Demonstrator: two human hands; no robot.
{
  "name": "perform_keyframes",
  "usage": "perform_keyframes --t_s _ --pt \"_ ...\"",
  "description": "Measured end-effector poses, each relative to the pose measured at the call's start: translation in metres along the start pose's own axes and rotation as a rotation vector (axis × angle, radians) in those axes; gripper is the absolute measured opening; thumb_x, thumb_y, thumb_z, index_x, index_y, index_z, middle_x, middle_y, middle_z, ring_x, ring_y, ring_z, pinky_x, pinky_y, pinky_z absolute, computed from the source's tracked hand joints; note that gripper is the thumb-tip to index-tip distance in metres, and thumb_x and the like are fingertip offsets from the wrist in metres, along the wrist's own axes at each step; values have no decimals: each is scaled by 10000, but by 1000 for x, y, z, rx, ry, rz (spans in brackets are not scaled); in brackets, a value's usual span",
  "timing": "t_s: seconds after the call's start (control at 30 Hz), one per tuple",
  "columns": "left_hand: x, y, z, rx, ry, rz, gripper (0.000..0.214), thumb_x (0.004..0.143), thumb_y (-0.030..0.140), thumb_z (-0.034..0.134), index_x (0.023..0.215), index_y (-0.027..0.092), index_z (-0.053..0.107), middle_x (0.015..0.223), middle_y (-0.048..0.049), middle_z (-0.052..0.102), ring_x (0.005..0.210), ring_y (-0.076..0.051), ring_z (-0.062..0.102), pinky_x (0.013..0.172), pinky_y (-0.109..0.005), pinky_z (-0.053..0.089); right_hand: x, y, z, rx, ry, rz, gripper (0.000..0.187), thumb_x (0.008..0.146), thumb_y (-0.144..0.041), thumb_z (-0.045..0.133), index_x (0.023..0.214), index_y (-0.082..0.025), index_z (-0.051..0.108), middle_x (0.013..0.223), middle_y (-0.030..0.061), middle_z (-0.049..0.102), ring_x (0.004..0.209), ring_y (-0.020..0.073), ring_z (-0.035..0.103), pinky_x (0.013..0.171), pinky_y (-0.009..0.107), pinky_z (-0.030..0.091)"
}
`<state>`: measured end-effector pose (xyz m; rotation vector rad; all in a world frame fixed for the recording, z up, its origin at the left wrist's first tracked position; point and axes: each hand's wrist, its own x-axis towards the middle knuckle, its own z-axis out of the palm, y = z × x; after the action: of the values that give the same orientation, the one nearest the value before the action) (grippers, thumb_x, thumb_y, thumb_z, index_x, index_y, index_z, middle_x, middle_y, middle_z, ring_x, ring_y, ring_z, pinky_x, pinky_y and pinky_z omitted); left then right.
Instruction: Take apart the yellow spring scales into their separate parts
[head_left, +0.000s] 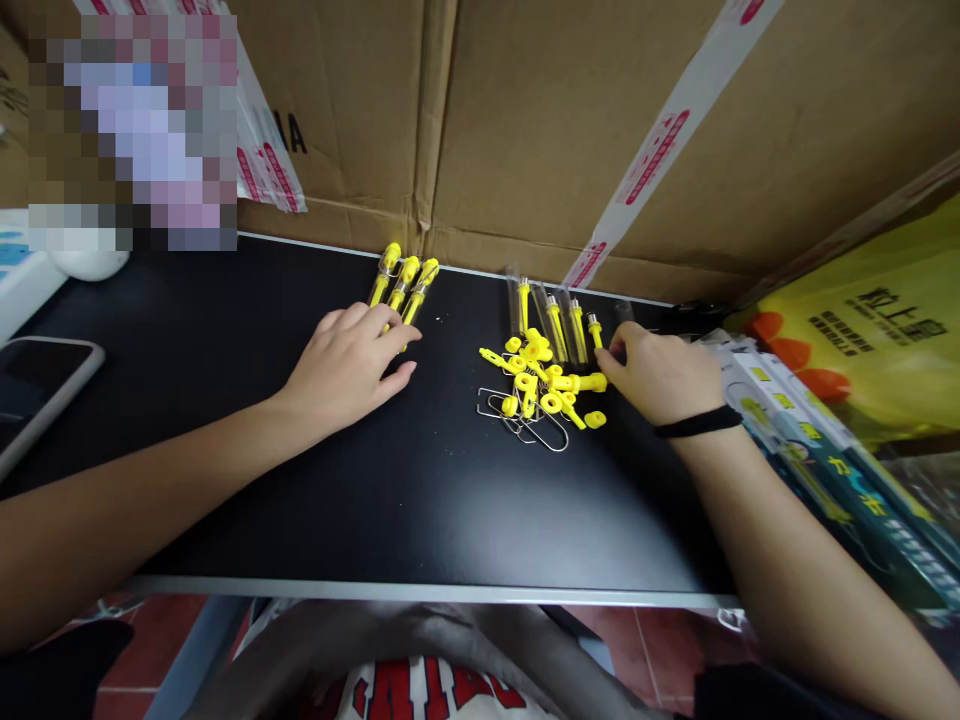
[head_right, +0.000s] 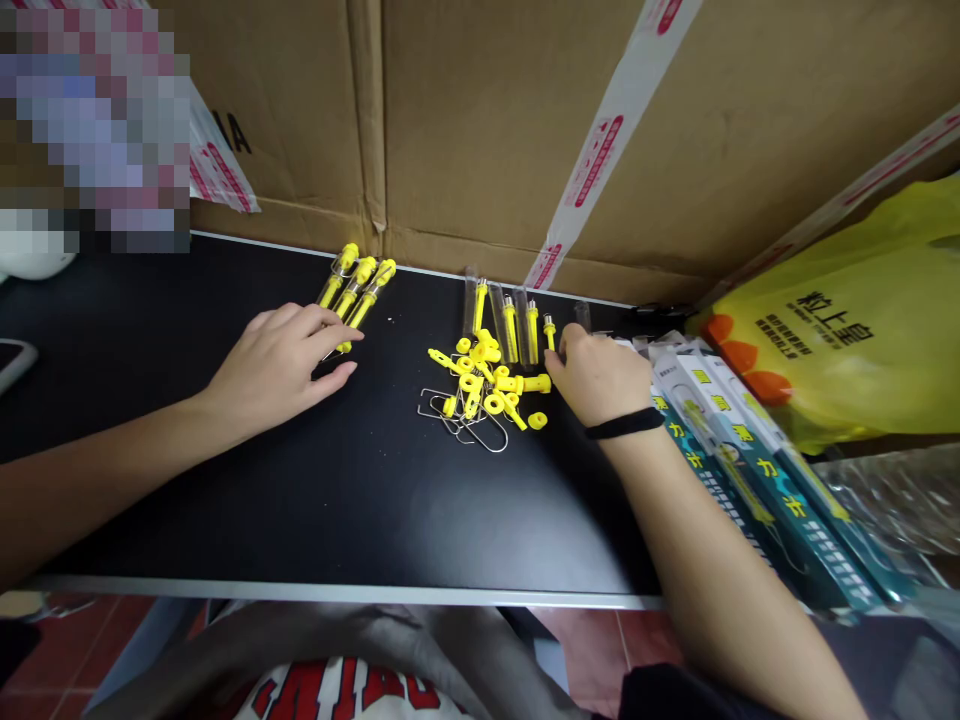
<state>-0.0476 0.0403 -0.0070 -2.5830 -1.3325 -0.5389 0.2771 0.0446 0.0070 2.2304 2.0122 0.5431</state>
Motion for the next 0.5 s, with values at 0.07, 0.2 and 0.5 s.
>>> perform_keyframes --t_s 0.07,0.2,0.5 --pt "1 -4 3 22 0 -7 287 851 319 501 1095 202 597 1046 -80 578 964 -251 500 833 -409 381 -2 -2 -3 15 76 -1 300 841 -417 442 905 -173 605 669 109 655 575 244 584 461 280 224" --pt "2 -4 4 63 5 22 233 856 339 502 1015 228 632 1026 -67 585 968 -253 488 823 -416 363 -10 -13 -11 64 260 -64 279 851 -383 440 921 -167 603 653 82 646 535 201 555 461 275 190" --pt "0 6 -12 107 23 36 372 892 389 408 618 186 558 610 -13 553 646 -170 523 607 -316 348 -29 -35 -17 224 352 -309 246 871 -340 431 797 -180 603 665 38 644 582 157 566 491 264 238"
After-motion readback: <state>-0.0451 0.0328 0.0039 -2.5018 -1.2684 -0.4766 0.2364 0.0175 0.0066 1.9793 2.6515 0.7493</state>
